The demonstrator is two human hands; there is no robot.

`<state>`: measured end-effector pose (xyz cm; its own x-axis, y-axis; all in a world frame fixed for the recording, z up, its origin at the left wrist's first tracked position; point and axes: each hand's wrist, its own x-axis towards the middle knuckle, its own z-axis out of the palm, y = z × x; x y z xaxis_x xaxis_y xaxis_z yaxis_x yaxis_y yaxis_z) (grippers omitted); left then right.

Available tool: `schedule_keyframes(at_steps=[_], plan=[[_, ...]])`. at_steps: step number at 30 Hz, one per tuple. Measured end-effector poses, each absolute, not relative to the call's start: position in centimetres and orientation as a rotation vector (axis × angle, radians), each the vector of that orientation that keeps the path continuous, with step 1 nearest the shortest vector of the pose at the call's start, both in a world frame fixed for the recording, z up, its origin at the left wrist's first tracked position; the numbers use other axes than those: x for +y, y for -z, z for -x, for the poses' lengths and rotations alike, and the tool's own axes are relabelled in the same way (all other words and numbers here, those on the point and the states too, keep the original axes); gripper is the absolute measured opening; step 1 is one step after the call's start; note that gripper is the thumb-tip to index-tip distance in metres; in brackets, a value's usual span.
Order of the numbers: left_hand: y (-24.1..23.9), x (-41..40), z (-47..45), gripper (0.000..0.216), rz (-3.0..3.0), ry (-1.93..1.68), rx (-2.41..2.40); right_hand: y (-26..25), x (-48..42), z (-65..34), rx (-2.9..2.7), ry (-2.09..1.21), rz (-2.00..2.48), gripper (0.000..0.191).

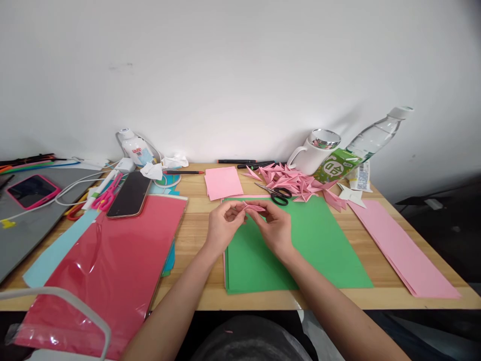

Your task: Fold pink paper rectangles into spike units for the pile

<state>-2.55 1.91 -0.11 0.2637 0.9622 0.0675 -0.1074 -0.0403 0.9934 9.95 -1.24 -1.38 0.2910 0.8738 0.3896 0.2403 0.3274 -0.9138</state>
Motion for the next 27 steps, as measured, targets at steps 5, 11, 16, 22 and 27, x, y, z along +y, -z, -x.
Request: schedule_keyframes(at_steps=[5, 11, 16, 22, 27], plan=[[0.2, 2.1, 2.6, 0.01, -1.344, -1.126, 0.898, 1.4, -1.3, -10.0, -1.271, -0.602, 1.184, 0.019], [0.2, 2.3, 2.7, 0.01, -1.398, -1.101, 0.872, 1.2, -1.3, -10.1, -1.282, -0.622, 1.179, 0.018], [0.1, 2.4, 2.8, 0.013, -1.295, -1.129, 0.917, 0.7, -1.3, -10.2, -1.401, -0.506, 1.169, 0.009], [-0.5, 2.4, 2.9, 0.022, -1.201, -1.167, 0.9, 0.5, -1.2, -10.3, -1.085, -0.848, 1.08, 0.011], [-1.0, 2.4, 3.0, 0.02, -1.195, -1.242, 0.92, 0.4, -1.0, -10.3, -0.987, -1.095, 1.051, 0.021]])
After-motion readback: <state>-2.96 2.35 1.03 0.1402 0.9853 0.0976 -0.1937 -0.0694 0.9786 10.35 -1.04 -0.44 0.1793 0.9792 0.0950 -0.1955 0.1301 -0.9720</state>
